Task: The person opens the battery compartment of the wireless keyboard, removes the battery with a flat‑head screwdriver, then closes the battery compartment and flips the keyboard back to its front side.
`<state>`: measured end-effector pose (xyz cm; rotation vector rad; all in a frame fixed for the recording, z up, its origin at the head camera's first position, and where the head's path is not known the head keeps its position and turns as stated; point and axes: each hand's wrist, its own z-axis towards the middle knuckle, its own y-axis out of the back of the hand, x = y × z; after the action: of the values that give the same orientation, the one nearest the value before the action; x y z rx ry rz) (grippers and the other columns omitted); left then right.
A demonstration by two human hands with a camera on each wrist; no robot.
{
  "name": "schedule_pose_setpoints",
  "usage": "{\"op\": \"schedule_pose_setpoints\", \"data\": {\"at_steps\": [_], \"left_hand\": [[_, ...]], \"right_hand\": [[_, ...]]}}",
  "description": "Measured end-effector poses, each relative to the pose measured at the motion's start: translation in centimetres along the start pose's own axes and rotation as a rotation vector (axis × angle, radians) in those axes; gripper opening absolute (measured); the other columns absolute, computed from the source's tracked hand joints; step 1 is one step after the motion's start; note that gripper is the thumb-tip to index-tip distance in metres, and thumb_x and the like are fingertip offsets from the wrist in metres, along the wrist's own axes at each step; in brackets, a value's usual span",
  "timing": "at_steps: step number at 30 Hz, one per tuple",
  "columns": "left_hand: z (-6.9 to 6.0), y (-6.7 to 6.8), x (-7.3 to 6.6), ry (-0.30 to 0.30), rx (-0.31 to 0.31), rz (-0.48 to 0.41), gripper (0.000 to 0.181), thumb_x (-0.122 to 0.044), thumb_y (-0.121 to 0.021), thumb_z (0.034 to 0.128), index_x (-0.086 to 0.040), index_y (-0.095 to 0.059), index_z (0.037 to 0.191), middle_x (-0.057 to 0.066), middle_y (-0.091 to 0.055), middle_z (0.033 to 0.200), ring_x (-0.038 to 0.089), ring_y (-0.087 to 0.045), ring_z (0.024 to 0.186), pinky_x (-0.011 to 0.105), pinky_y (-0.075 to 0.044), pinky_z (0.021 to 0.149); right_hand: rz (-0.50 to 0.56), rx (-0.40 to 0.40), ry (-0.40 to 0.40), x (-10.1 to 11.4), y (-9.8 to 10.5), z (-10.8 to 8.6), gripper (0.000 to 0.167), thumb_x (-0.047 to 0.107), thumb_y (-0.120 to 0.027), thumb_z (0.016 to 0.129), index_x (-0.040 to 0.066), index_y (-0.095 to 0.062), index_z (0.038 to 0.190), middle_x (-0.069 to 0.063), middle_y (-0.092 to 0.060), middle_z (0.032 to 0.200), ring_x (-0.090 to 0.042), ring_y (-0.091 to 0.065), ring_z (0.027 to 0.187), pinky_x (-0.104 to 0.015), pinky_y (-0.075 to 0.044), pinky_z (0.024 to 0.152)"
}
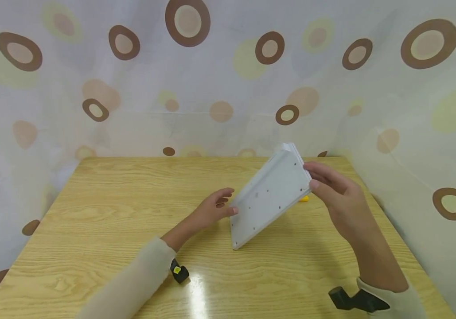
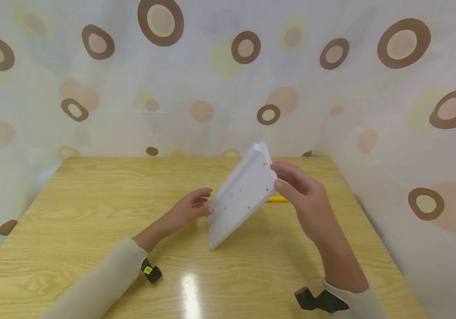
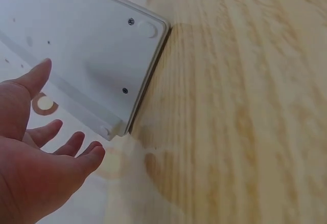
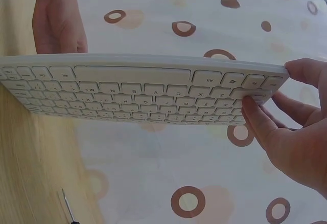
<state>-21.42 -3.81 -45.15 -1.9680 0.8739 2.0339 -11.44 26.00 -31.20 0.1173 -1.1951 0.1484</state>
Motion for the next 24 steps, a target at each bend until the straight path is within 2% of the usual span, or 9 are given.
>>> {"op": "schedule_pose_setpoints", "data": {"at_steps": [8,15,20,24], "left_hand": [[0.1,-0.4,1.3,0.028,0.014,0.004,0.072,-0.039,-0.073,0.0922,-0.014,-0.042,0.153,0.011,-0.046,0.153,0.031,-0.042,0.143,0.048,-0.035,0.117],[-0.2,-0.5,1.4,0.005,0.038,-0.001,0.068,-0.034,-0.073,0.0932,-0.011,-0.045,0.150,0.010,-0.045,0.155,0.029,-0.041,0.145,0.045,-0.032,0.119],[-0.3,-1.0,1.0,-0.027,0.087,0.023,0.078,-0.028,-0.077,0.0902,-0.007,-0.037,0.154,0.011,-0.036,0.159,0.029,-0.033,0.149,0.047,-0.028,0.121],[-0.5,-1.7,0.8,-0.019,0.109,0.119,0.096,-0.033,-0.083,0.0842,-0.010,-0.026,0.159,0.013,-0.027,0.160,0.030,-0.028,0.147,0.049,-0.027,0.120]], "right_hand": [[0.099,-0.061,0.022,-0.9,1.1,-0.5,0.036,-0.010,-0.045,0.100,-0.007,-0.058,0.133,-0.007,-0.066,0.129,-0.014,-0.065,0.112,-0.023,-0.049,0.100],[0.149,-0.100,0.000,-1.7,2.0,-0.7,0.035,-0.009,-0.045,0.101,-0.004,-0.062,0.130,-0.004,-0.069,0.121,-0.012,-0.066,0.108,-0.023,-0.050,0.098],[0.177,-0.108,-0.015,-2.1,2.7,-1.0,0.036,-0.009,-0.044,0.101,-0.001,-0.064,0.129,-0.004,-0.068,0.123,-0.012,-0.066,0.110,-0.022,-0.049,0.099],[0.207,-0.120,-0.022,-2.6,3.3,-1.4,0.037,-0.009,-0.043,0.101,-0.002,-0.063,0.131,-0.006,-0.067,0.127,-0.013,-0.066,0.113,-0.022,-0.049,0.101]]}}
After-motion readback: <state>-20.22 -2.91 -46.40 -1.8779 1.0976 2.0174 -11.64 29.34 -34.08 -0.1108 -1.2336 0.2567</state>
